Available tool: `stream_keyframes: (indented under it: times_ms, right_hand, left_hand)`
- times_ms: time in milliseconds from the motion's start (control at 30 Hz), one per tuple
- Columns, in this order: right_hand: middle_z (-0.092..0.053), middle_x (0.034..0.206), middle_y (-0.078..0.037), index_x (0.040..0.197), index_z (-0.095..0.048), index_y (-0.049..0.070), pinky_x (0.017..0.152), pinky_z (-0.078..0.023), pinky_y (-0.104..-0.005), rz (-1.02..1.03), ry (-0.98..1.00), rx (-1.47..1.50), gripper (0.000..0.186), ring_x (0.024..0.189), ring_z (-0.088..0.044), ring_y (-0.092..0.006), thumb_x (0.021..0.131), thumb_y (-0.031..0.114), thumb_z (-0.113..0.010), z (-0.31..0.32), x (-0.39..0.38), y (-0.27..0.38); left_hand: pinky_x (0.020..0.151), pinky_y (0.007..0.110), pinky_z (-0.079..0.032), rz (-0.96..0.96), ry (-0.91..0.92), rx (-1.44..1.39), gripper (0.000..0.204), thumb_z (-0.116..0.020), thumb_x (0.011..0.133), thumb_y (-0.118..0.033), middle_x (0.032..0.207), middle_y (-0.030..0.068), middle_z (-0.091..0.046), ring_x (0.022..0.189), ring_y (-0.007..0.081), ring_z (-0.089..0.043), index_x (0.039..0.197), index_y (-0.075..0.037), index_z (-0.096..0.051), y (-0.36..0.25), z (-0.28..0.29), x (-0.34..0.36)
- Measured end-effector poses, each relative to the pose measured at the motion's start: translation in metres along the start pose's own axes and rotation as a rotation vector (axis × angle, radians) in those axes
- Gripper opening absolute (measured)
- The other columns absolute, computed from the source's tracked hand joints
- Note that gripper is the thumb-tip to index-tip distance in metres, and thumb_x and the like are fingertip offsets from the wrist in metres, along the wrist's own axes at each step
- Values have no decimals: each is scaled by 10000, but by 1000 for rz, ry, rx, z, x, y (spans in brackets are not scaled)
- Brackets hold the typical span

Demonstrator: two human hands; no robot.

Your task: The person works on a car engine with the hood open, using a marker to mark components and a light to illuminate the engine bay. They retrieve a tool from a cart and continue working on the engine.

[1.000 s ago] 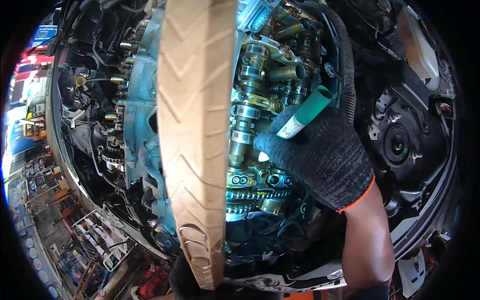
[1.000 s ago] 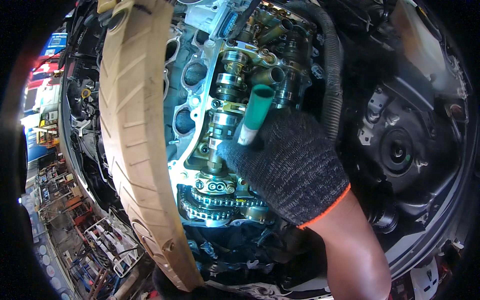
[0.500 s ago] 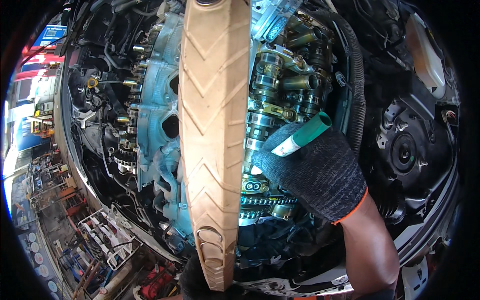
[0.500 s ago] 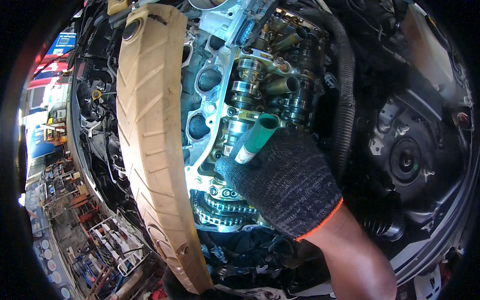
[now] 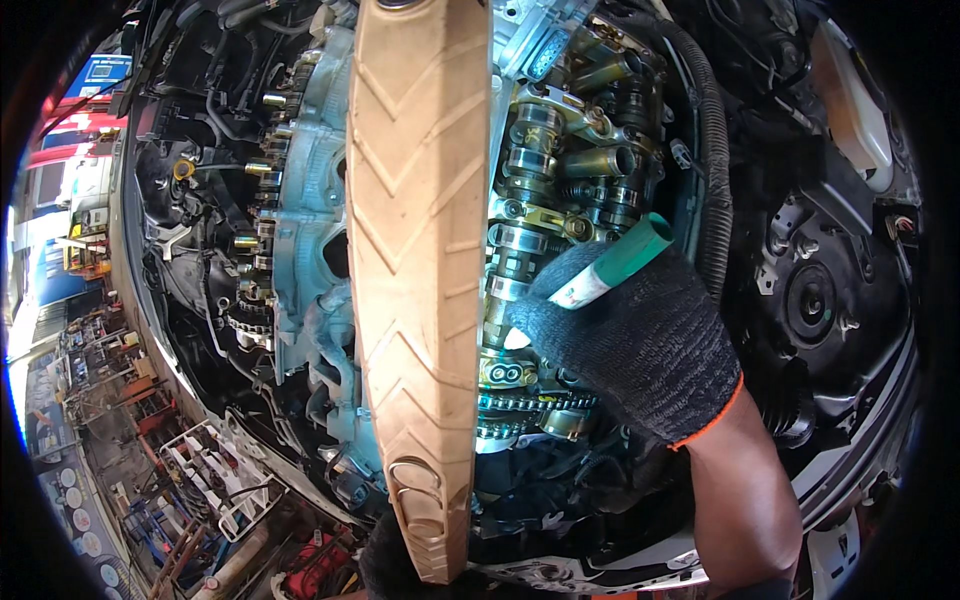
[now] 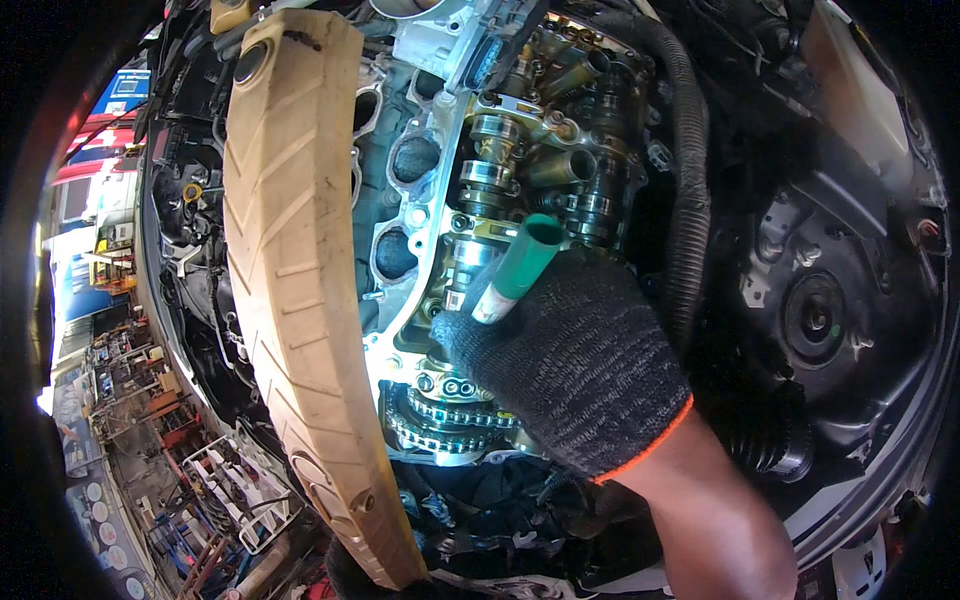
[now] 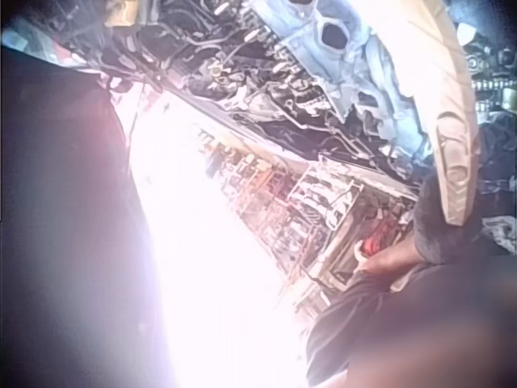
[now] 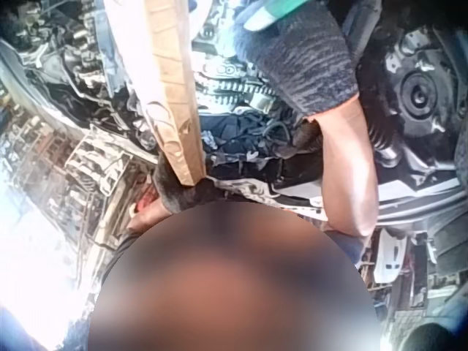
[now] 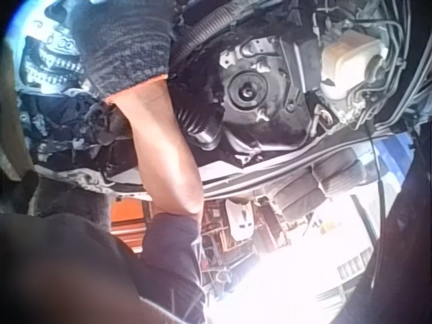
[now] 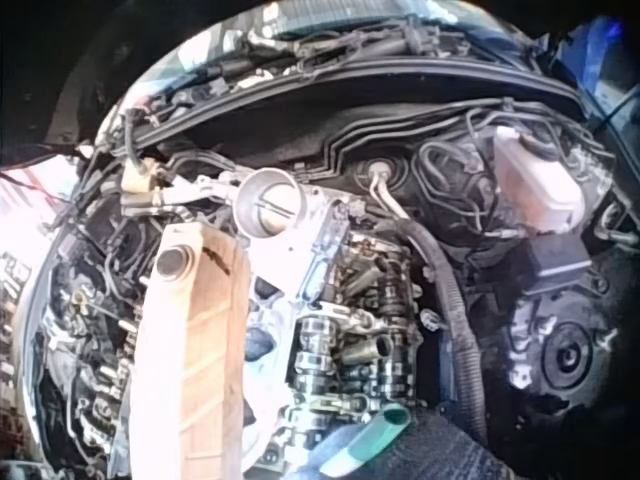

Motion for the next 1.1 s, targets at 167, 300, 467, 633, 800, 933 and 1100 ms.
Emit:
stream_keyframes:
  times_ms: [167, 300, 467, 633, 800, 933, 1100]
  right_hand:
    - [-804, 1075, -5, 1086, -842, 221, 806, -647, -452, -23, -91, -60, 185, 960, -791, -254, 906, 187, -819, 4, -2, 1]
    - [-781, 1086, -86, 1152, -830, 209, 821, -646, -495, -5, -95, -28, 208, 986, -781, -292, 950, 196, -784, 1, -3, 2]
    - [-776, 1060, -95, 1128, -829, 190, 815, -644, -488, -5, -11, 43, 194, 974, -779, -297, 939, 195, -786, 0, 0, 2]
    - [-788, 985, -51, 1012, -825, 164, 777, -640, -447, -19, -31, -70, 124, 933, -784, -278, 889, 176, -807, 9, 7, 0]
    - [-793, 907, -89, 977, -818, 94, 770, -629, -412, -303, -137, 285, 99, 848, -783, -279, 920, 171, -842, 14, 13, -14]
    - [-785, 834, -109, 907, -806, 39, 760, -613, -401, -683, -118, 539, 184, 797, -775, -261, 942, 212, -859, 14, 7, -24]
    - [-816, 952, -183, 968, -799, 47, 939, -629, -505, -680, -13, 329, 332, 933, -797, -373, 1018, 374, -770, 22, 18, -28]
  left_hand:
    - [798, 438, -603, -7, -4, 20, 458, -870, 849, -118, 1096, 127, -762, 958, 308, -769, 1268, -54, -695, -2, 0, 2]
    - [789, 445, -601, -12, -10, 34, 455, -874, 842, -131, 1086, 126, -760, 945, 316, -766, 1257, -61, -700, -3, 0, 2]
    - [777, 453, -598, -22, -17, 73, 452, -880, 833, -146, 1072, 124, -756, 930, 325, -762, 1243, -69, -707, -6, 0, 1]
    - [880, 416, -608, -20, 124, 15, 733, -944, 826, -171, 1189, 111, -749, 1040, 261, -743, 1448, -36, -581, -5, 5, 2]
    - [952, 403, -605, -30, 136, -38, 950, -964, 835, -164, 1306, 104, -704, 1132, 232, -707, 1620, -27, -446, 0, 5, 1]
    - [940, 404, -608, 2, 151, -120, 996, -960, 854, -170, 1311, 100, -688, 1127, 217, -702, 1656, -19, -388, 2, 9, -4]
    - [926, 415, -615, -117, 70, -89, 938, -937, 891, -163, 1258, 95, -692, 1112, 222, -717, 1634, -17, -383, -1, 32, -27]
Point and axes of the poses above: each hand's wrist, its own x-axis towards the middle knuckle, its own z-axis out of the back of the hand, y = z × x, the point moved 5 cm from there along x, towards the middle knuckle
